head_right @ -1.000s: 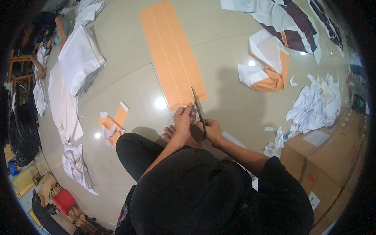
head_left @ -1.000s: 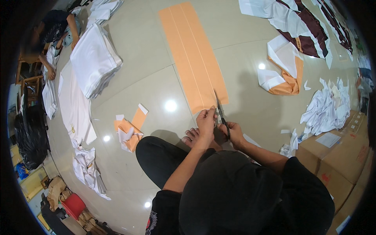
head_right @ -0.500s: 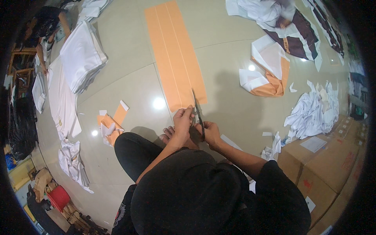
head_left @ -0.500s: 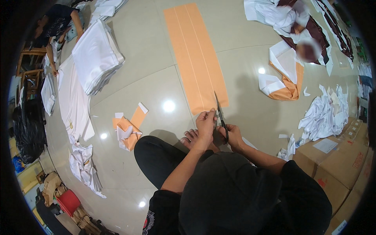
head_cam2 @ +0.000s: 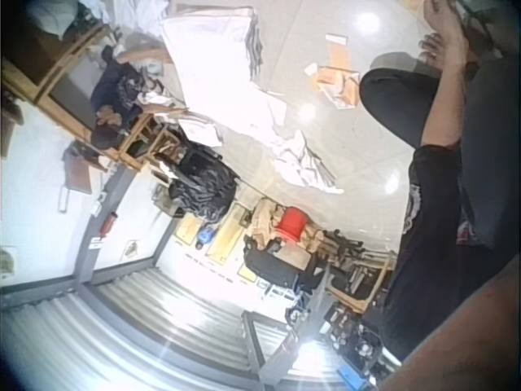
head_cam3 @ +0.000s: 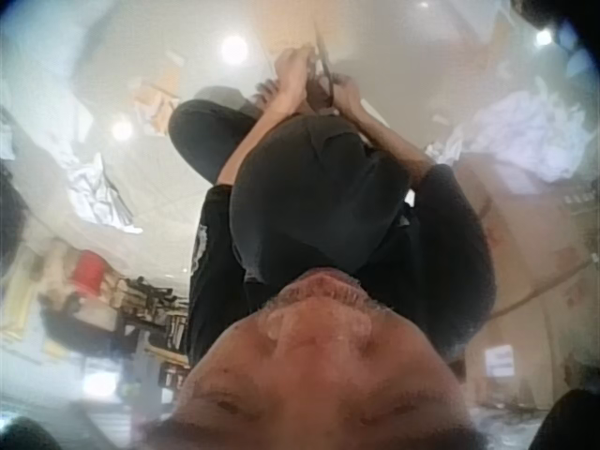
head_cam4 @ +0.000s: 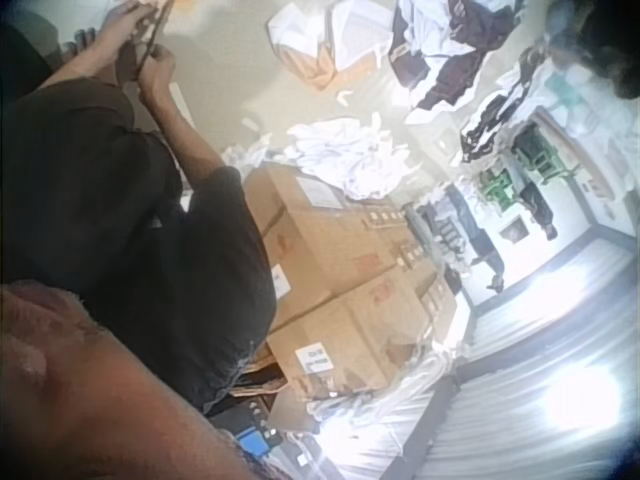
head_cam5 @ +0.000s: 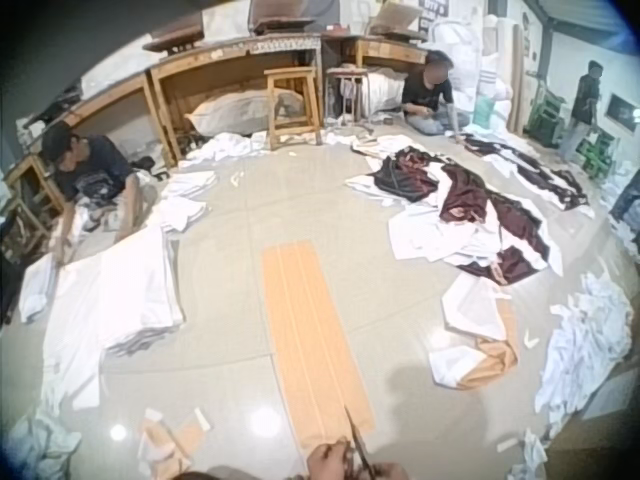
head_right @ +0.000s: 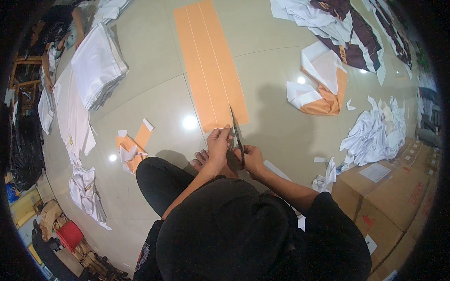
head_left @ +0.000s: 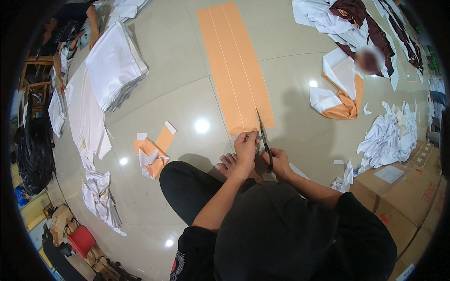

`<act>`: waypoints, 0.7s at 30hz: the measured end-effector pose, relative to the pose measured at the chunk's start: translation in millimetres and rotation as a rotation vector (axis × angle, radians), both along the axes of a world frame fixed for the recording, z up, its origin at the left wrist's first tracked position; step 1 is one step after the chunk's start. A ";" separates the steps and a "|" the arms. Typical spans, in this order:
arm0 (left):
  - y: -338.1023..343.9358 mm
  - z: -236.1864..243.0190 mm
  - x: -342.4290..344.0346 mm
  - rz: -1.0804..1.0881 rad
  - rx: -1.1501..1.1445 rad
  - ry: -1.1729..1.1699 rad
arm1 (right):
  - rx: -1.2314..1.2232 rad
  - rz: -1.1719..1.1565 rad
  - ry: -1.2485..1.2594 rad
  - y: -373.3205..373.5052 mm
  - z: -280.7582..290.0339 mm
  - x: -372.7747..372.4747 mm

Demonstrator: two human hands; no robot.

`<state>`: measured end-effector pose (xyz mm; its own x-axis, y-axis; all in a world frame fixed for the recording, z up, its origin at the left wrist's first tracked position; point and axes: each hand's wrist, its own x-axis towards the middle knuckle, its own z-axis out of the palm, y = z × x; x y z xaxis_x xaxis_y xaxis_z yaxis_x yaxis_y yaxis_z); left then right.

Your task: The person sits on the floor and uses scissors to cut a large piece of orange fabric into long, narrow strips. The person holds the fabric with one hand and cuts along pre-marked lines with the other.

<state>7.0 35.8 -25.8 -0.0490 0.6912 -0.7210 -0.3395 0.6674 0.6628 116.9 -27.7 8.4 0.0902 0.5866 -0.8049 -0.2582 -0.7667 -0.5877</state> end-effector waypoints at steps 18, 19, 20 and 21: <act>0.3 0.4 -0.5 0.022 -0.026 -0.026 | 0.004 0.016 -0.008 -0.8 -1.6 1.1; 0.4 1.4 -0.9 0.022 -0.030 -0.026 | 0.003 0.009 0.000 -0.9 -2.3 1.0; 0.3 1.9 -1.2 0.022 -0.034 -0.026 | 0.003 0.003 0.008 -0.8 -3.2 0.8; -0.5 -0.2 -1.5 0.018 -0.019 -0.026 | -0.006 0.013 -0.009 -0.1 -5.4 1.0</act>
